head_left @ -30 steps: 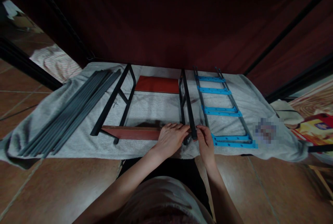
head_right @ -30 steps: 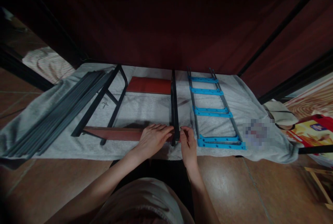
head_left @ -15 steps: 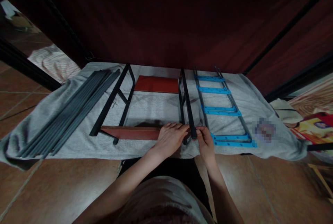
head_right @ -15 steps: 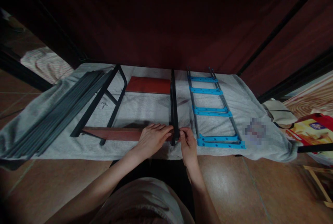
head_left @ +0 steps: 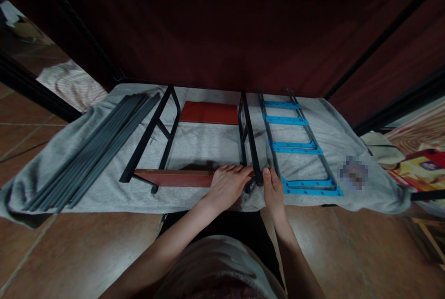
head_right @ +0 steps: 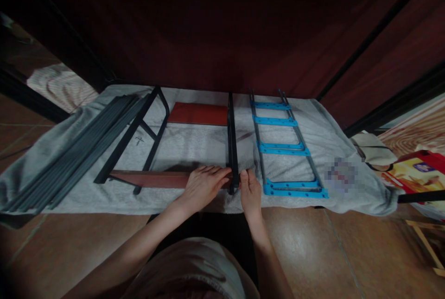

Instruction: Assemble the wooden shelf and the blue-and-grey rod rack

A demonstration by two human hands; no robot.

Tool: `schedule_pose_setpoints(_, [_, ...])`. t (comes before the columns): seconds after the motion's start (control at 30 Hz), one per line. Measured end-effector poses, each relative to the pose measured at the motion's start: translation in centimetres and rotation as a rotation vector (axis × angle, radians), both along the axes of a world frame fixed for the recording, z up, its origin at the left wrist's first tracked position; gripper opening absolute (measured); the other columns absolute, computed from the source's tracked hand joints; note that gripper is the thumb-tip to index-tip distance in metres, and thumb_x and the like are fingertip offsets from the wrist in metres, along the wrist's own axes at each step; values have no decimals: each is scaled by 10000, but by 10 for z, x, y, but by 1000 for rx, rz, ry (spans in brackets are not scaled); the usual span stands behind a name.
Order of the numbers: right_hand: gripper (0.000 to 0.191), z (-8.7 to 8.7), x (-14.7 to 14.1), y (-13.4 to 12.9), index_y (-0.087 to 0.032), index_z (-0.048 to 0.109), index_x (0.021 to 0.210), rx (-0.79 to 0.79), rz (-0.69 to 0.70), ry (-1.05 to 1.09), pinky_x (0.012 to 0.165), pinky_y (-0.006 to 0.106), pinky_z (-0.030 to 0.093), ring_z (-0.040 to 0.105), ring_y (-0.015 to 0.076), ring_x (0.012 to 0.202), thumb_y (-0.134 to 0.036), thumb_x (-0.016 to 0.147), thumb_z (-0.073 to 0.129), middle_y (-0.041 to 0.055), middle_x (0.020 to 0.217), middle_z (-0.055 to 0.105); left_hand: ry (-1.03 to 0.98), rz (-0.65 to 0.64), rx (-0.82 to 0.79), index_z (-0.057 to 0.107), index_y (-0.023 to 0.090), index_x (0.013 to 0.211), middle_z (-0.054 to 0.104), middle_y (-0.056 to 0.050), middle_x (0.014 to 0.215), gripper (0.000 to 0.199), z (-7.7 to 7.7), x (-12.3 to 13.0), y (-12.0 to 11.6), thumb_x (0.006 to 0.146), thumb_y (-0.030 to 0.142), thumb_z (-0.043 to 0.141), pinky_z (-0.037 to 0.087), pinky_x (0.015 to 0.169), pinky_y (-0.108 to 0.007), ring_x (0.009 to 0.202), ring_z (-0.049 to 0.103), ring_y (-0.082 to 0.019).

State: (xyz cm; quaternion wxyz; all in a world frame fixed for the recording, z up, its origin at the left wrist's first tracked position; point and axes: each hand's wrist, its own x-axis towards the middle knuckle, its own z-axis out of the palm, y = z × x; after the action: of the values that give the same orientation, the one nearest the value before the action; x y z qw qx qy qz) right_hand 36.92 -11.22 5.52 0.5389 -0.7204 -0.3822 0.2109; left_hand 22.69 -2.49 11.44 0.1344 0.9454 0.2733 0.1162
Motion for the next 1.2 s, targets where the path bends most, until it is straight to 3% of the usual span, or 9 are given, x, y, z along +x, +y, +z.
schedule_pose_setpoints(0.2, [256,0,1,-6,-220,565,985,100,39,41,670,291,441,546,155,728,-439,889,475,6,825,594,-1,-5,-1,558,287,1176,691,13,943,244,0,1,0,948,295,470,416,768,-315,892,630,-183])
schedule_pose_setpoints(0.37, [254,1,4,-3,-222,548,864,15,61,-45,622,274,397,504,143,655,-448,913,443,-25,694,539,11,5,6,557,283,1184,691,5,970,251,-1,1,0,948,302,473,412,768,-319,903,629,-182])
schedule_pose_setpoints(0.53, [324,0,2,0,-233,511,761,-10,44,-2,581,286,374,471,151,607,-483,931,393,-30,621,480,19,4,5,561,278,1181,691,2,975,250,0,1,0,948,298,475,410,782,-318,920,626,-180])
schedule_pose_setpoints(0.73, [245,-2,1,-5,-226,560,1013,116,57,85,653,292,450,549,164,761,-425,895,479,19,863,593,19,4,5,564,285,1180,689,8,961,250,0,0,0,945,297,479,404,774,-315,908,625,-177])
schedule_pose_setpoints(0.9, [211,1,4,-5,-224,546,936,76,105,-20,665,284,435,541,153,722,-410,912,448,-1,780,578,12,6,8,566,283,1178,689,4,959,249,-1,1,-1,943,295,484,400,772,-315,910,623,-179])
schedule_pose_setpoints(1.2, [313,1,8,2,-233,497,820,-13,121,-147,607,271,370,478,149,644,-472,951,343,-32,671,478,21,12,20,569,275,1180,692,-3,966,254,-1,2,-1,950,303,465,404,772,-320,910,624,-184])
